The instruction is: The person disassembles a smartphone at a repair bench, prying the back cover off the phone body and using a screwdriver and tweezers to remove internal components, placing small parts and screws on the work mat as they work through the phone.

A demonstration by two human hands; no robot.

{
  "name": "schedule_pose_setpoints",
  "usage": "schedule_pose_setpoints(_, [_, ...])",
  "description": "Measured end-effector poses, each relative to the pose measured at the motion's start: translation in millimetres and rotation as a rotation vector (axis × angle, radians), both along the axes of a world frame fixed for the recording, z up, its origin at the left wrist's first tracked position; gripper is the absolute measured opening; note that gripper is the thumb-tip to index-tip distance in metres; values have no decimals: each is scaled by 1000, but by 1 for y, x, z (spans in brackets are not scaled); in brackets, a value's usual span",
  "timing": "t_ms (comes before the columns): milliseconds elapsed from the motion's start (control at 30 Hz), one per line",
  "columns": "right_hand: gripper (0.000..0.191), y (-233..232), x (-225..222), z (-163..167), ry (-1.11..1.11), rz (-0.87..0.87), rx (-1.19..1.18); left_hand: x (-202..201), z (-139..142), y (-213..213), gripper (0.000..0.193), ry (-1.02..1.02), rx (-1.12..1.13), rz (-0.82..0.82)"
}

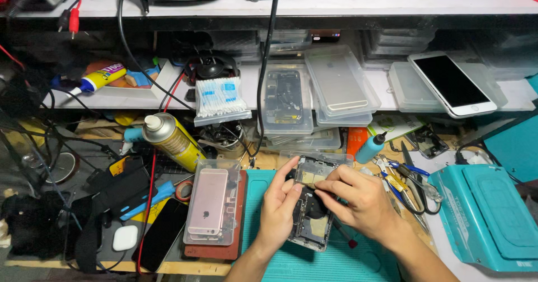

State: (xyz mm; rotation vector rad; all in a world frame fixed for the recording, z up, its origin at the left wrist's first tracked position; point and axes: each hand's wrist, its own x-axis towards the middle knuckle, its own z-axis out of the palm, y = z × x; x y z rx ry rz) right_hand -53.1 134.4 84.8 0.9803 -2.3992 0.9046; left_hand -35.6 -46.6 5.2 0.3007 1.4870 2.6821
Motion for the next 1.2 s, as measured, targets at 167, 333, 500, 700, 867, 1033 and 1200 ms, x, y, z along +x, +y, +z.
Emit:
schedule_pose_setpoints(167, [19,3,0,-6,-6,-26,-60,-1,2,8,55,-10,-29,22])
schedule_pose_setpoints(333, [20,12,-3,-15,60,-50,-55,-3,3,15,54,-1,-105,35])
schedule_pose_setpoints(500, [19,20,-5,-18,127,-51,-46,-7,2,25,54,9,-181,40])
schedule_pose_setpoints(700, [16,30,-6,-19,74,-88,-112,-11,-1,36,54,-19,-184,3])
schedule_pose_setpoints(867, [20,38,-7,-23,114,-27,-120,-14,-3,43,53,-28,-194,1])
schedule_pose_setpoints(1033, [16,40,-6,-27,50,-118,-95,-16,-4,46,54,-51,-168,-36])
schedule_pose_setpoints(1200, [23,41,-7,-26,23,-45,-101,-19,-3,42,53,-45,-164,-53])
